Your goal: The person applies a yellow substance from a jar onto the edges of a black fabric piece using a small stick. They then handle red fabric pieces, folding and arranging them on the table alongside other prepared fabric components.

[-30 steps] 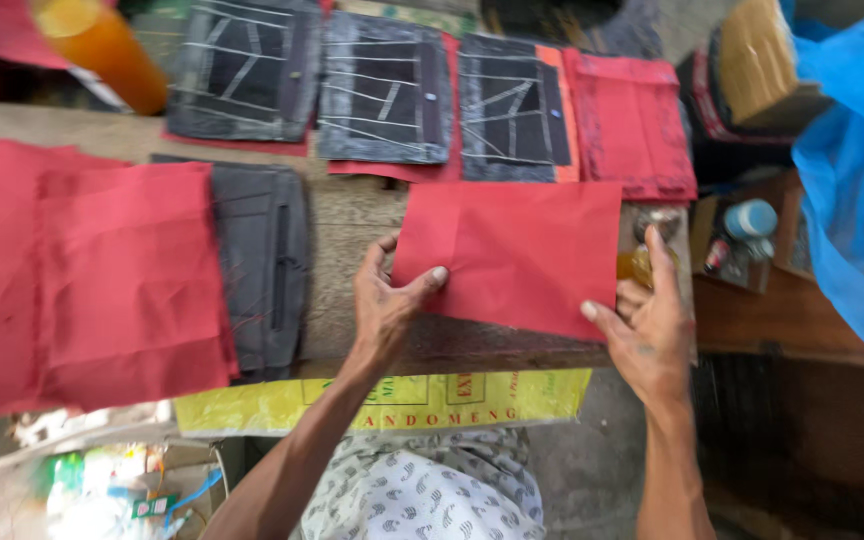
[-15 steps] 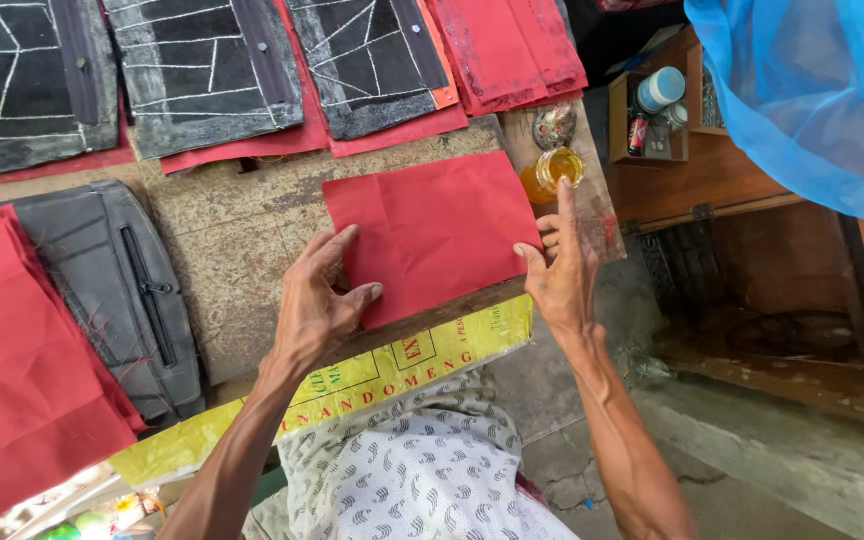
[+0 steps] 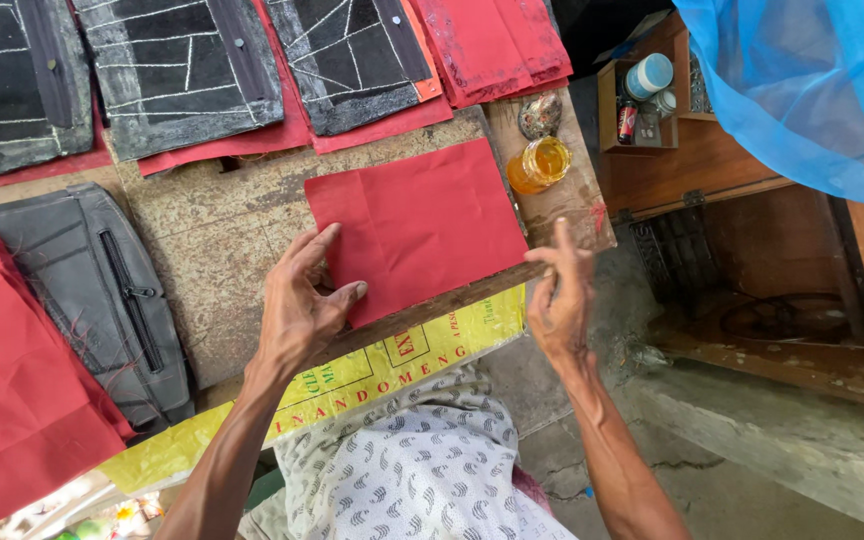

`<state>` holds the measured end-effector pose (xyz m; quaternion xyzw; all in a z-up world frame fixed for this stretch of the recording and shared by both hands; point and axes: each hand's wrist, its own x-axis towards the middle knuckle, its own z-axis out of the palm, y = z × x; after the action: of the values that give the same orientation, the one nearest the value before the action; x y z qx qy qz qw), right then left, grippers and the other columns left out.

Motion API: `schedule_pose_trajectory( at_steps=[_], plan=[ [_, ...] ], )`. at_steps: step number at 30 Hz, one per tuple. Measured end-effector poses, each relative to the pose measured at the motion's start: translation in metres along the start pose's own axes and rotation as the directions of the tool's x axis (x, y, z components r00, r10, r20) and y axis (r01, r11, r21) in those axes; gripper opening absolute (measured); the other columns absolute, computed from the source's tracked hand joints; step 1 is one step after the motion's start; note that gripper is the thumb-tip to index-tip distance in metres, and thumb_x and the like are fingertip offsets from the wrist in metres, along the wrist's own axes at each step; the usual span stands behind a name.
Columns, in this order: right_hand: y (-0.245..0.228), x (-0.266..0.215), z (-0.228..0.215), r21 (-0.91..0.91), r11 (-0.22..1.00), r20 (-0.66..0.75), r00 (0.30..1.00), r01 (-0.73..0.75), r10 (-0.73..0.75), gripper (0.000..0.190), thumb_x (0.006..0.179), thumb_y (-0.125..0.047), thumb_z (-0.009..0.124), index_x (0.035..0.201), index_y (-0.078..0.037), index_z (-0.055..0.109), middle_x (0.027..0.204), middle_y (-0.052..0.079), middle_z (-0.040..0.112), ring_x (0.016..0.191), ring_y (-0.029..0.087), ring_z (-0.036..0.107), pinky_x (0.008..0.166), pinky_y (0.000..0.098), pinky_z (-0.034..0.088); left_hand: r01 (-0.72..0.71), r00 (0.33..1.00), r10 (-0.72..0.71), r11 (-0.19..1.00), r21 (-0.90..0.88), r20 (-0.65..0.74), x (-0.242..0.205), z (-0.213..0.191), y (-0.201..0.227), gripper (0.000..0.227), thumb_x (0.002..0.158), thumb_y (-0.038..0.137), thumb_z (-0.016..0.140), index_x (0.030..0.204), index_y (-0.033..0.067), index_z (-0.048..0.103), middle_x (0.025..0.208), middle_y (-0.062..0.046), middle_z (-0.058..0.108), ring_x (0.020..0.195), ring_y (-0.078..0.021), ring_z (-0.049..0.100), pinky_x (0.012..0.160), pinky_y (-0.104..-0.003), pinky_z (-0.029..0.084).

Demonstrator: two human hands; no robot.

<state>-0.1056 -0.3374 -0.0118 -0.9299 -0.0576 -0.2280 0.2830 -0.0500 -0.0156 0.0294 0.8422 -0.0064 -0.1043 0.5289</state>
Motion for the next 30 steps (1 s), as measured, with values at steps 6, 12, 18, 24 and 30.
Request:
schedule_pose_trajectory(
  at_steps=[6, 12, 18, 24, 30],
  plan=[
    [0.001, 0.024, -0.012, 0.418, 0.878, -0.173, 0.929, -0.232, 0.328, 0.063, 0.094, 0.009, 0.045, 0.155, -0.005, 0.046, 0.111, 0.004, 0.066, 0.110, 0.018, 0.064, 0.100, 0.0307, 0.052, -0.022, 1.000, 0.022, 0.999, -0.038, 0.001, -0.001, -0.002, 0.001, 0.080, 0.069, 0.004, 0.085, 0.144, 0.0029, 0.056, 0.125, -0.008, 0.062, 0.069, -0.0134, 0.056, 0.062, -0.026, 0.054],
    [0.034, 0.120, -0.049, -0.263, 0.964, 0.278, 0.959, 0.030, 0.046, 0.055, 0.072, 0.009, 0.065, 0.119, -0.016, 0.080, 0.152, 0.018, 0.045, 0.143, 0.036, 0.030, 0.112, 0.0505, 0.029, -0.022, 0.997, 0.025, 0.999, -0.050, 0.071, 0.002, -0.007, -0.001, 0.074, 0.075, 0.006, 0.084, 0.143, 0.0018, 0.055, 0.120, -0.008, 0.060, 0.070, -0.0130, 0.053, 0.060, -0.027, 0.051],
    [0.048, 0.150, -0.032, -0.355, 0.921, 0.563, 0.823, 0.159, 0.075, 0.065, 0.056, 0.009, 0.078, 0.114, -0.020, 0.081, 0.172, 0.017, 0.007, 0.154, 0.045, 0.001, 0.122, 0.0623, 0.007, -0.150, 0.987, 0.150, 0.989, -0.003, 0.052, 0.000, -0.008, -0.005, 0.075, 0.075, 0.004, 0.083, 0.144, -0.0005, 0.053, 0.134, -0.009, 0.059, 0.087, -0.0098, 0.061, 0.074, -0.025, 0.055],
    [0.069, 0.146, -0.014, -0.325, 0.944, 0.522, 0.844, 0.063, 0.123, 0.052, 0.065, 0.011, 0.070, 0.107, -0.017, 0.083, 0.169, 0.017, 0.028, 0.156, 0.042, 0.016, 0.122, 0.0620, 0.013, 0.011, 0.995, -0.001, 0.995, -0.102, 0.098, 0.000, -0.009, 0.001, 0.074, 0.076, 0.004, 0.081, 0.144, 0.0036, 0.054, 0.121, -0.007, 0.057, 0.071, -0.0115, 0.054, 0.062, -0.025, 0.051],
    [0.064, 0.128, -0.045, 0.147, 0.947, 0.375, 0.902, -0.286, 0.214, 0.050, 0.074, 0.004, 0.056, 0.116, -0.017, 0.076, 0.155, 0.015, 0.052, 0.146, 0.034, 0.046, 0.118, 0.0465, 0.037, -0.101, 0.989, 0.112, 0.988, -0.116, 0.095, 0.003, -0.012, -0.005, 0.067, 0.082, 0.002, 0.080, 0.144, 0.0004, 0.054, 0.118, -0.006, 0.059, 0.081, -0.0111, 0.056, 0.068, -0.024, 0.051]
  ],
)
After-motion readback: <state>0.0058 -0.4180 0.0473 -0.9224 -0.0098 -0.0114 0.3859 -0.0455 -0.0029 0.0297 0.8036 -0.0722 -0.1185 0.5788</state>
